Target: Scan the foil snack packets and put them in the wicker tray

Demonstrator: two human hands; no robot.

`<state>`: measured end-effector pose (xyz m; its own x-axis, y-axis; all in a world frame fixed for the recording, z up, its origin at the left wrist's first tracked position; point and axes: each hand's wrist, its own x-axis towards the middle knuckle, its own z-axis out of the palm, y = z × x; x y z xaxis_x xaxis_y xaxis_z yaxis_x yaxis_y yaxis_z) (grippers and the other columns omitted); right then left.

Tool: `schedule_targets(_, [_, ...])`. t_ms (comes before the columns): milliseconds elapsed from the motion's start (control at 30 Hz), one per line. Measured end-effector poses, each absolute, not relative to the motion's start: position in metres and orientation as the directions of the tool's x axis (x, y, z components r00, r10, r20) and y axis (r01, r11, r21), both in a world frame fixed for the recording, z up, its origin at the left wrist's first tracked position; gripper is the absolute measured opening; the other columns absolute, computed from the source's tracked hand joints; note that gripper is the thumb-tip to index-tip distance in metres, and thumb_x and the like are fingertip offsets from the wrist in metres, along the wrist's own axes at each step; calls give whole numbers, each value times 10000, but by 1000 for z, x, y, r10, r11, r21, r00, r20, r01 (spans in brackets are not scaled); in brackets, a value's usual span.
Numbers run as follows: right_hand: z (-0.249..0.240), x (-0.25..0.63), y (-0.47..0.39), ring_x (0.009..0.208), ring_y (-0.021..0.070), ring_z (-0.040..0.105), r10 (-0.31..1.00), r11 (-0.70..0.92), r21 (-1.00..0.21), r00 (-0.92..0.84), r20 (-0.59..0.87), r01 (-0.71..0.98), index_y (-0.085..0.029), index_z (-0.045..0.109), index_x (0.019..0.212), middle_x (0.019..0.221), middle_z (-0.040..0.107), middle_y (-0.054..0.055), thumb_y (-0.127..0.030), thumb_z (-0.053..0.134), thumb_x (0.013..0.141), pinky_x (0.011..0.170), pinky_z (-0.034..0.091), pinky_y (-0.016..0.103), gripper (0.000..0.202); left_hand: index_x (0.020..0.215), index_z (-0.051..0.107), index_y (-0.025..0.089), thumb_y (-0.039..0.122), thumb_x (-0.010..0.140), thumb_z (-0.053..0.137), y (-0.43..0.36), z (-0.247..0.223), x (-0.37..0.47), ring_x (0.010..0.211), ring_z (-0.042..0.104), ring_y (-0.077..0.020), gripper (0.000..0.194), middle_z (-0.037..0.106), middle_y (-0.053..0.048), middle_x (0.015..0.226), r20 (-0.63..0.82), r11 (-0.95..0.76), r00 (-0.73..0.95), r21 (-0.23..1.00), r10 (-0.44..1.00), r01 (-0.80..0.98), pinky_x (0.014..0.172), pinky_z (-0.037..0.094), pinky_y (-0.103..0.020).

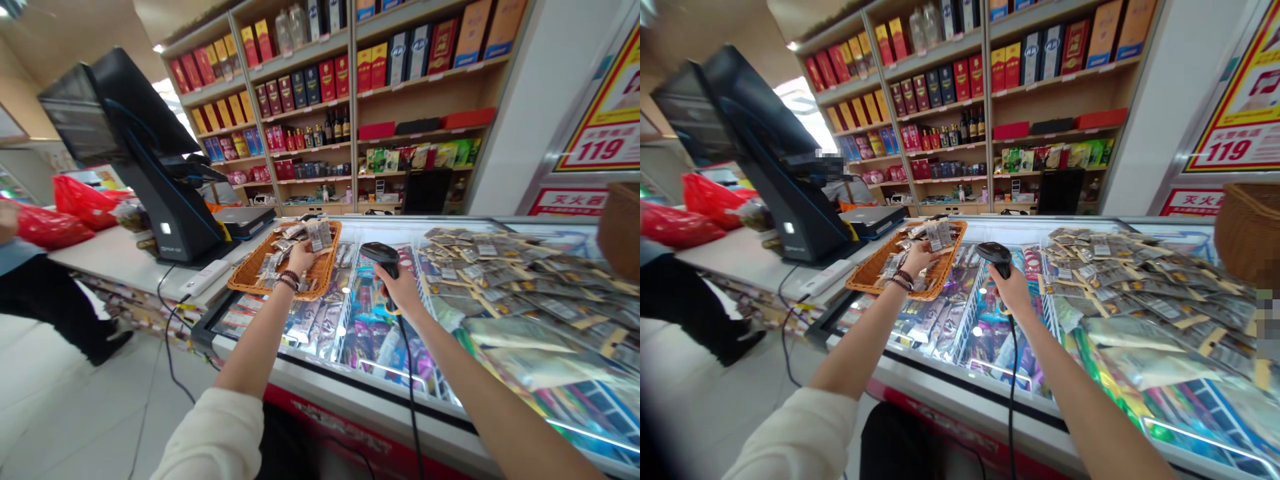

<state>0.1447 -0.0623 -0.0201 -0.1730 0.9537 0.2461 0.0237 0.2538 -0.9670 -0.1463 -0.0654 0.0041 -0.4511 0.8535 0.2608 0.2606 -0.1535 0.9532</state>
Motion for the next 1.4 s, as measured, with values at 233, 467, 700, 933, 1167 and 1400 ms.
schedule_targets(233, [-3, 165, -73, 379, 151, 535, 946, 292, -956, -142, 291, -15, -235, 607, 731, 541, 646, 15, -828, 766, 680, 394, 429, 286, 616, 1031, 768, 146, 241, 723, 894, -52, 2, -58, 873, 756, -224, 346, 796, -70, 902, 343, -329, -255, 939, 904, 96, 929, 644, -416])
schedule_targets(467, [2, 191, -71, 361, 174, 524, 947, 310, -950, -106, 305, 39, -251, 617, 718, 494, 617, 10, -807, 755, 703, 403, 440, 316, 573, 1032, 730, 171, 132, 704, 889, -25, -53, 1, 786, 755, -219, 367, 715, -21, 771, 180, -180, -296, 983, 938, 26, 945, 669, -497])
schedule_targets(700, [-8, 187, -68, 349, 186, 520, 960, 253, -965, -139, 242, 66, -276, 570, 657, 443, 569, 6, -836, 719, 694, 399, 409, 319, 580, 937, 707, 195, 146, 716, 889, -16, -81, -8, 876, 767, -257, 290, 725, -39, 815, 187, -176, -392, 982, 901, 65, 971, 656, -532])
schedule_targets(933, [-1, 184, -79, 353, 188, 542, 958, 240, -964, -186, 217, 111, -271, 590, 629, 414, 561, 7, -810, 735, 692, 395, 444, 308, 561, 1050, 726, 199, 207, 717, 920, -14, -86, -8, 876, 781, -258, 386, 725, -28, 783, 204, -194, -396, 979, 895, 64, 969, 657, -498])
schedule_targets(1167, [-3, 186, -77, 350, 194, 548, 951, 266, -954, -198, 236, 141, -270, 587, 605, 409, 566, 16, -777, 718, 756, 410, 470, 317, 544, 947, 718, 190, 110, 735, 853, -20, -78, -5, 888, 786, -283, 264, 732, -38, 778, 173, -142, -412, 984, 895, 105, 971, 652, -526])
schedule_targets(1400, [-4, 185, -77, 354, 195, 551, 953, 267, -954, -184, 240, 136, -278, 582, 619, 423, 567, 12, -798, 706, 740, 401, 446, 317, 549, 954, 730, 190, 103, 732, 845, -23, -73, -4, 912, 786, -292, 265, 761, -56, 821, 172, -109, -434, 980, 884, 166, 971, 648, -503])
